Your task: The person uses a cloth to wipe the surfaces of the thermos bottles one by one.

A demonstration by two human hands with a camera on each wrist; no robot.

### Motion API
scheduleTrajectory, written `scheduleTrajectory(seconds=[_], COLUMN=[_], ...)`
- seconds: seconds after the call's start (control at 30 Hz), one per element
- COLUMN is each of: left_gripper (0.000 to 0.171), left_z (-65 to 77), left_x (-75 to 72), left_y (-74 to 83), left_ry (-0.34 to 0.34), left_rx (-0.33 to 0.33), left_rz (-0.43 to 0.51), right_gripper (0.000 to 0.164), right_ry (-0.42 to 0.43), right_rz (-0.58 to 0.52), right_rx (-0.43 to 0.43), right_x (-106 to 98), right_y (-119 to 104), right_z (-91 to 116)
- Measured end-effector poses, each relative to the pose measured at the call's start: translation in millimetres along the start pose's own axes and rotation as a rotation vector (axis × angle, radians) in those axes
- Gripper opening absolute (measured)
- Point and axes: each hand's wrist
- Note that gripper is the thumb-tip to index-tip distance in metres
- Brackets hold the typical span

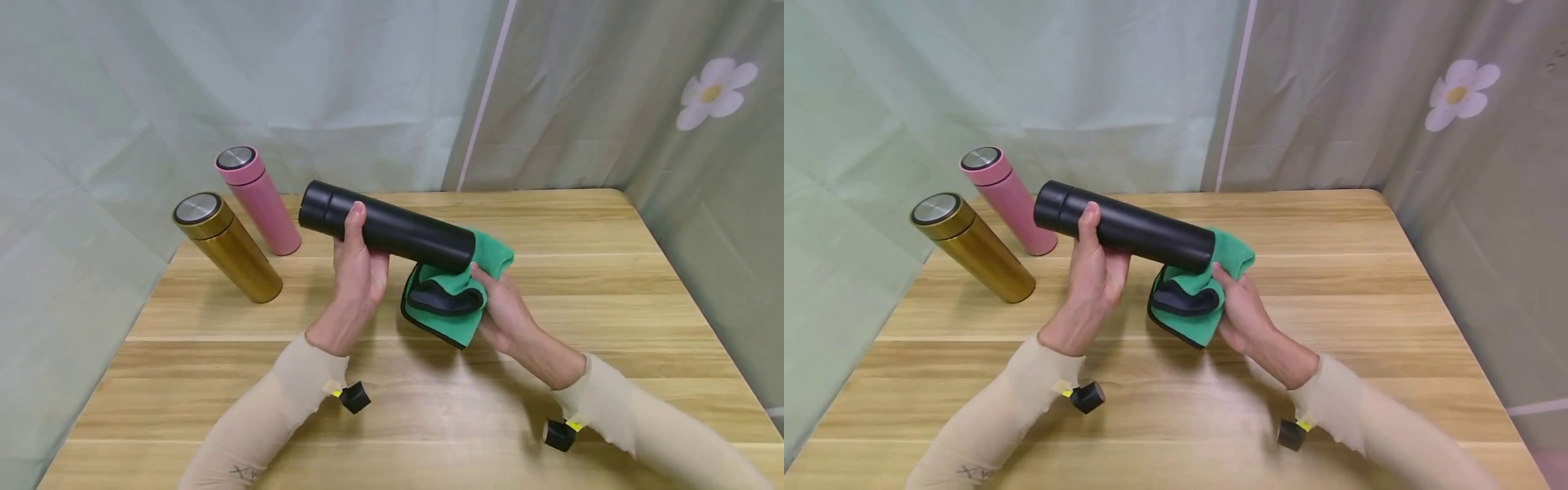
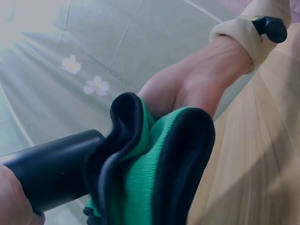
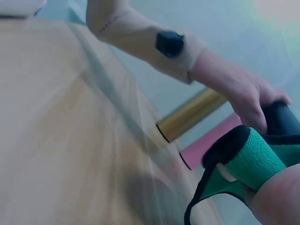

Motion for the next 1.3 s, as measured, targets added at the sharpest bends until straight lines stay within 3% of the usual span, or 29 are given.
scheduleTrajectory(seconds=[0.23, 0.47, 0.57, 0.67, 0.83, 1.07, 1.3], left_gripper=[0.036, 0.04, 0.042, 0.041, 0.037, 0.035, 0.034], left_z=[-3.6, -8.2, -9.1, -9.3, -9.2, -9.4, -7.7], left_x=[2.1, 1.6, 1.5, 1.7, 1.8, 4.4, 7.9], left_y=[-2.1, -2.7, -2.6, -2.7, -3.0, -3.8, -4.0], left_ry=[0.04, 0.085, 0.092, 0.096, 0.104, 0.126, 0.148], left_rx=[0.007, 0.019, 0.025, 0.028, 0.035, 0.018, -0.003], left_rz=[0.041, 0.052, 0.05, 0.049, 0.059, 0.066, 0.057], right_gripper=[0.037, 0.036, 0.035, 0.033, 0.031, 0.03, 0.052], right_ry=[-0.019, 0.04, 0.06, 0.083, 0.138, 0.176, 0.125], right_rz=[0.071, 0.102, 0.182, 0.341, 0.562, 0.708, 0.781], right_rx=[-0.091, -0.138, -0.148, -0.183, -0.292, -0.472, -0.691], right_x=[14, 26, 29, 31, 32, 28, 19], right_y=[15, 25, 27, 28, 29, 33, 28], right_z=[19, 30, 34, 40, 47, 50, 41])
Point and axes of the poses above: each hand's wrist, its own z-axis away from the middle knuckle, its own x-axis out of the palm, y = z × x, and after that the axes turned 8 degrees about -y, right-handed
